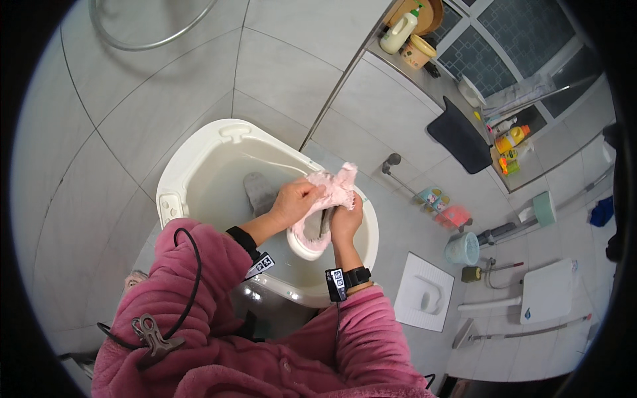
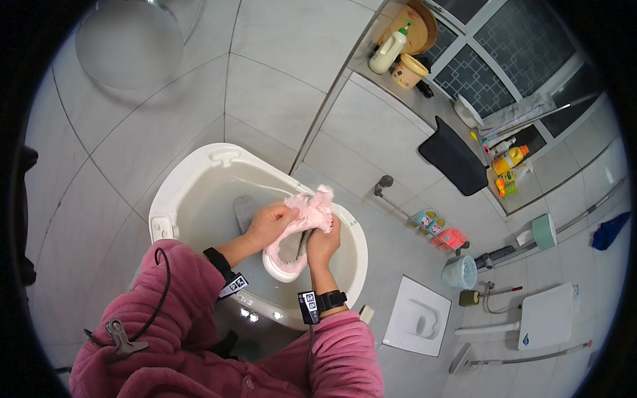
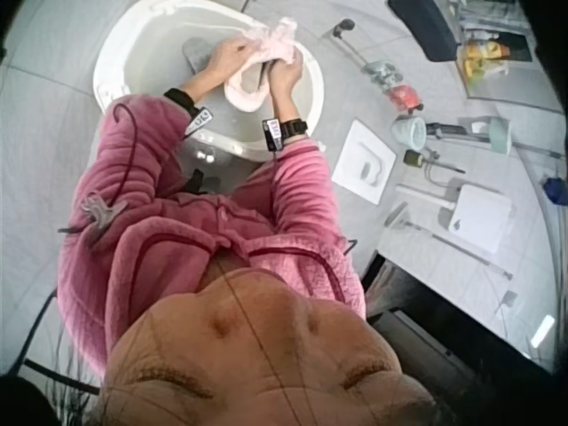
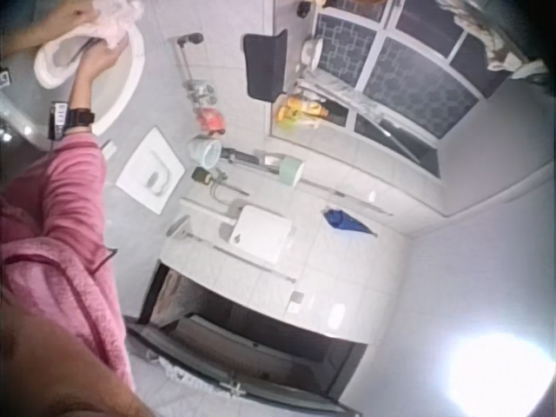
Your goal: The person washes a pair of pink slippers in a white basin filled with water. They scrub the slippers with a green brush, rinse them, and squeeze out excess water. The slippers are handled one at a time and repeatedly submerged and lifted during the process.
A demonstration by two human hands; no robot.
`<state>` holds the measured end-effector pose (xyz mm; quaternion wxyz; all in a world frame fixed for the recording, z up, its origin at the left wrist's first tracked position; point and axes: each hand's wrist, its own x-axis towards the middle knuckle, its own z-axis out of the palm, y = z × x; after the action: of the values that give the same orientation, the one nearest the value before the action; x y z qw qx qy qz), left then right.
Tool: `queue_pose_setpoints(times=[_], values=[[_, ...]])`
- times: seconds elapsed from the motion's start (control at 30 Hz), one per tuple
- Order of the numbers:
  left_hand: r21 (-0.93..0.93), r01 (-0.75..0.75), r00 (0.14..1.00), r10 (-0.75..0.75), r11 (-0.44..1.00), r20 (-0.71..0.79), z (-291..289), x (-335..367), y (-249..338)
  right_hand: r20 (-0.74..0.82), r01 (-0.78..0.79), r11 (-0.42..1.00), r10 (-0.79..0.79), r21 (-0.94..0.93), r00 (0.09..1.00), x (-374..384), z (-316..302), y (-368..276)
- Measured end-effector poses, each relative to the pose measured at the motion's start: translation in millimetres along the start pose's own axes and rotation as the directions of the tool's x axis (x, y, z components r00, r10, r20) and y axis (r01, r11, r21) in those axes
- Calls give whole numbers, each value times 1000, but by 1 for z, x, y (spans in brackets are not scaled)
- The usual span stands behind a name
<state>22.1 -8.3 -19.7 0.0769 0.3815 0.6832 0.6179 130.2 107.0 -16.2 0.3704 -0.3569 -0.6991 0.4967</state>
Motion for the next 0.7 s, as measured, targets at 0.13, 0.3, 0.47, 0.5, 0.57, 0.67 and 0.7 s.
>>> queue_pose_setpoints(times=[0.13, 0.3, 0.47, 0.5, 0.57, 0.67, 0.7], values=[[-628, 562, 787, -581, 538, 208, -4, -1, 4, -54, -135, 899, 172, 417, 984, 5, 4, 4], [-656, 736, 604, -279, -165, 747, -11, -18, 28, 19, -1, 983, -3, 182, 1000, -2, -2, -24], [-783, 622, 718, -397, -4, 572, -16, -3, 25, 334, 369, 900, -283, -231, 899, -61, 2, -45], [-787, 617, 727, -402, 25, 557, -16, -1, 22, 413, 439, 857, -309, -269, 857, -69, 3, -44], [-771, 634, 715, -430, 64, 552, -15, -2, 18, 458, 611, 735, -453, -294, 765, -77, 5, -41], [-755, 553, 816, -412, 352, 406, -1, -13, 22, 455, 123, 982, -44, -145, 890, -68, 3, -39], [-730, 544, 827, -409, 414, 385, 1, -17, 24, 477, -143, 990, 115, 21, 871, -61, 2, -41]])
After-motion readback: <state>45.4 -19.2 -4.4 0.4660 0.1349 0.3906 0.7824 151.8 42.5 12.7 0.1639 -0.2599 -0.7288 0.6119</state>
